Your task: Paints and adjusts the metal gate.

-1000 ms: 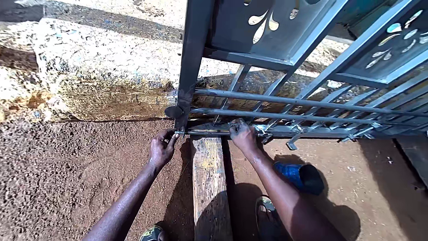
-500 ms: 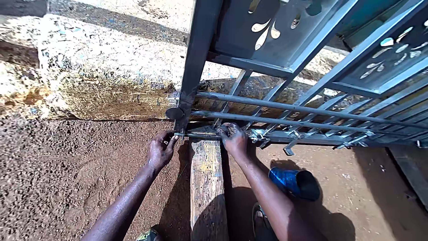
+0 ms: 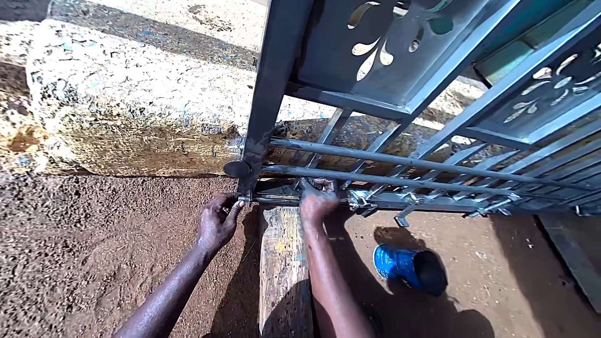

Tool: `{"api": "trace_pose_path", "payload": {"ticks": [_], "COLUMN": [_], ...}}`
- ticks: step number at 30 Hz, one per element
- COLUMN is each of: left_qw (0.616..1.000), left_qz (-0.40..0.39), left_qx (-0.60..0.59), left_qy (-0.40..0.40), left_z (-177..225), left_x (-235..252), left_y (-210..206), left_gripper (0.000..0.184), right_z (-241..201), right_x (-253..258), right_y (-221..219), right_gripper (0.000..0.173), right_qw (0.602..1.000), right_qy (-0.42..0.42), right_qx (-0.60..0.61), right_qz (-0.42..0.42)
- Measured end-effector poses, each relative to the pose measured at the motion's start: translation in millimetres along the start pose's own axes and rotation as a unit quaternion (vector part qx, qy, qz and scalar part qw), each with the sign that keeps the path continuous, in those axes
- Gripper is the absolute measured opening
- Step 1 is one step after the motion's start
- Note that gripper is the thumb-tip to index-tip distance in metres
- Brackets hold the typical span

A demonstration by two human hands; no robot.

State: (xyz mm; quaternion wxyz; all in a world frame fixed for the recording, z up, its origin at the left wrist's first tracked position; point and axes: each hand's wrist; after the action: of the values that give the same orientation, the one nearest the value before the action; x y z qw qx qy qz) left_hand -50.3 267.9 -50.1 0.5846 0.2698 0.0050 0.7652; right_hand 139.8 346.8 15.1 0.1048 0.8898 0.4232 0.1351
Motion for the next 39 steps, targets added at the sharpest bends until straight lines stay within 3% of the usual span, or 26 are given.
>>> {"api": "trace_pose_path", "payload": {"ticks": [2, 4, 8, 11, 14, 17, 19, 23, 27, 30, 33, 35, 39], "left_qw": [1.000, 1.000, 1.000, 1.000, 1.000, 1.000, 1.000, 0.999, 0.992, 0.990, 0.989, 0.988, 0.987], "left_qz": [0.005, 0.001, -0.009, -0.024, -0.019, -0.003, -0.006, -0.017, -0.034, -0.036, -0.020, -0.011, -0.003], "left_qx": [-0.006, -0.011, -0.007, 0.002, 0.000, -0.010, -0.015, -0.020, -0.054, -0.063, -0.079, -0.093, -0.101], "left_qy": [-0.002, 0.000, 0.004, 0.001, 0.003, 0.008, 0.010, 0.038, 0.108, 0.123, 0.127, 0.125, 0.122], "left_z": [-0.4, -1.9, -1.0, 3.8, 5.1, 0.2, -1.2, -0.7, 5.5, 5.2, 5.1, 4.5, 4.3], "left_x": [1.3, 0.3, 3.0, 2.4, 0.1, -1.0, -1.2, 0.2, 6.2, 9.3, 9.6, 7.3, 6.1], "left_y": [-1.7, -0.1, 3.7, 8.5, 8.1, 5.4, 6.5, 10.9, 9.8, 8.3, 7.6, 6.2, 6.8], "left_gripper": [0.020, 0.019, 0.019, 0.021, 0.021, 0.023, 0.025, 0.026, 0.022, 0.021, 0.019, 0.018, 0.018], "right_z": [15.6, 18.6, -14.2, -12.2, -12.8, -15.1, -5.2, 14.2, 13.1, -10.6, -25.8, -11.8, 25.1], "right_x": [2.1, 6.2, 34.0, 58.8, 28.6, -3.6, 14.5, 48.8, 48.2, 77.0, 110.9, 115.0, 113.9], "right_y": [-4.2, 5.2, 36.9, 74.5, 68.5, 48.4, 61.1, 93.6, 91.0, 106.9, 126.3, 130.5, 128.7], "right_gripper": [0.032, 0.031, 0.024, 0.029, 0.032, 0.035, 0.031, 0.026, 0.028, 0.032, 0.029, 0.030, 0.038], "right_qw": [0.989, 0.955, 0.873, 0.805, 0.821, 0.840, 0.842, 0.859, 0.864, 0.841, 0.857, 0.866, 0.819], "right_qy": [0.069, 0.123, 0.080, 0.094, 0.084, 0.107, 0.134, 0.146, 0.165, 0.063, -0.019, 0.003, 0.114], "right_qx": [-0.133, -0.269, -0.437, -0.551, -0.527, -0.452, -0.436, -0.441, -0.375, -0.439, -0.470, -0.466, -0.493], "right_qz": [0.011, -0.036, -0.202, -0.198, -0.203, -0.280, -0.287, -0.215, -0.292, -0.311, -0.212, -0.181, -0.271]}}
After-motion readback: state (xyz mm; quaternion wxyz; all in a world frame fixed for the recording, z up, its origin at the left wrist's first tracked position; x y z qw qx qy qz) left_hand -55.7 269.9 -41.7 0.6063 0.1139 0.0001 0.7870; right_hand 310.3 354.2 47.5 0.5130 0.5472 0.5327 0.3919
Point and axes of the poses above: each hand's wrist, its own x-axis towards the middle knuckle, its own y-axis out of the back of the hand, z = x × y, and after that the axes turned 14 degrees about -y, right-handed
